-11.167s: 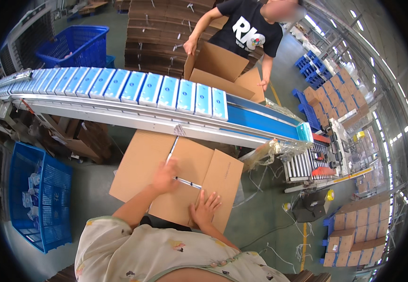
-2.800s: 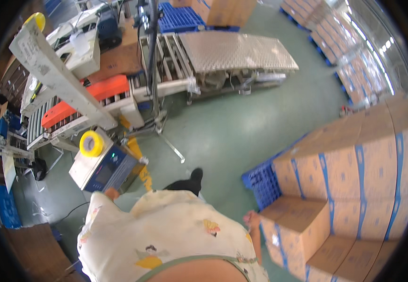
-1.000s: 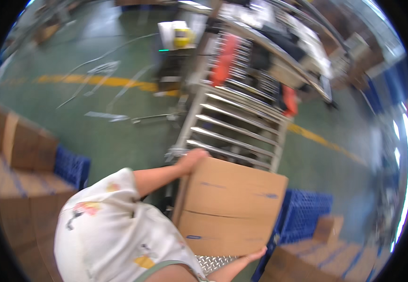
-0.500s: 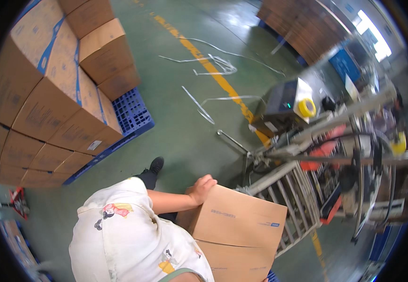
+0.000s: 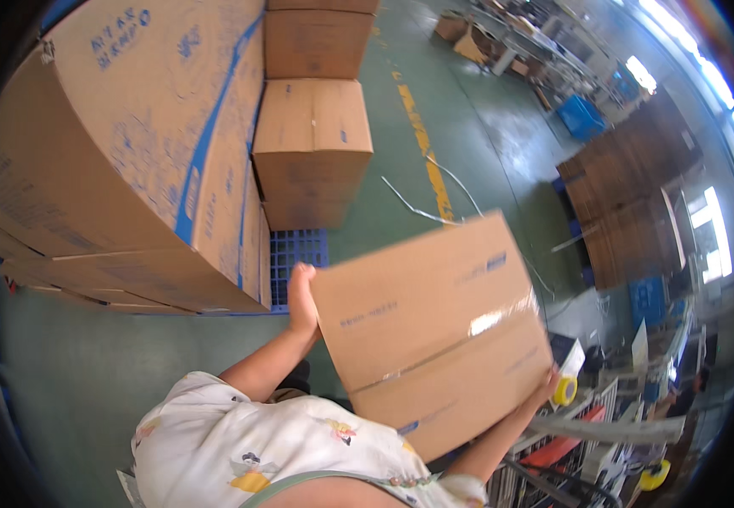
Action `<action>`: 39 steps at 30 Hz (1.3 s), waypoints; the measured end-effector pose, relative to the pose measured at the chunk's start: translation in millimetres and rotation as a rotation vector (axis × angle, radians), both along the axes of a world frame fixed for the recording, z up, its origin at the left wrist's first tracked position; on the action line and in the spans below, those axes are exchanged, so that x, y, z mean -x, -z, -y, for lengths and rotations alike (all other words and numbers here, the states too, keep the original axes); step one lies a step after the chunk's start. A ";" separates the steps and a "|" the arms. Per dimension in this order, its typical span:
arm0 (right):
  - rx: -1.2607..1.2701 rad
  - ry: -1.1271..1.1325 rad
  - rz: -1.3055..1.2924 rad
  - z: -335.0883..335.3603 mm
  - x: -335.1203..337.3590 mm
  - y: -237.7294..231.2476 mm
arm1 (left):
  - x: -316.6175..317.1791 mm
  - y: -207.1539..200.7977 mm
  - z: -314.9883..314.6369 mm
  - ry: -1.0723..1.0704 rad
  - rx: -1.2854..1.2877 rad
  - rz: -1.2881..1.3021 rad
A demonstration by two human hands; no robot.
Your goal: The person picks small blue packages from a conveyor belt, arranges them in rows inside a cardboard box, closes the box flaps, and places the filled box onto a roller conveyor.
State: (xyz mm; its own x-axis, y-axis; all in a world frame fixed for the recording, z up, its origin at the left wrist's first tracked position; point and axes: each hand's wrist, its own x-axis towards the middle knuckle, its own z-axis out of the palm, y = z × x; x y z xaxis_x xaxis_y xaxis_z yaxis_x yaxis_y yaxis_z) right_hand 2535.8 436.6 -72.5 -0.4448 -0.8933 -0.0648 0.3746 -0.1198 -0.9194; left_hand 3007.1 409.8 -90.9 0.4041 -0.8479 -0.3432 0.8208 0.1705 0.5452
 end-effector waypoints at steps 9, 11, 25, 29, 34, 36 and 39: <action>0.469 -0.322 -0.731 527.8 -253.8 -97.3 | -110.4 -85.2 155.5 -0.792 0.150 0.155; 0.194 -0.729 -0.305 568.7 -354.4 -76.2 | -142.3 -55.7 194.8 -0.836 0.141 0.130; -0.132 -1.330 0.101 691.8 -580.1 -43.4 | -175.9 -7.5 378.5 -1.171 -0.272 0.618; -0.033 -1.229 -0.176 767.9 -570.7 -14.3 | -212.1 22.6 439.1 -1.069 -0.090 0.459; -0.145 -1.551 -0.154 723.5 -497.7 41.5 | -245.2 72.3 372.0 -0.757 -0.132 0.691; -0.173 -1.601 -0.413 691.2 -423.3 105.5 | -241.2 96.9 370.7 -0.736 -0.475 0.996; -0.711 -1.284 -0.505 613.1 -268.7 184.9 | -166.2 164.2 411.9 -0.281 -0.714 1.150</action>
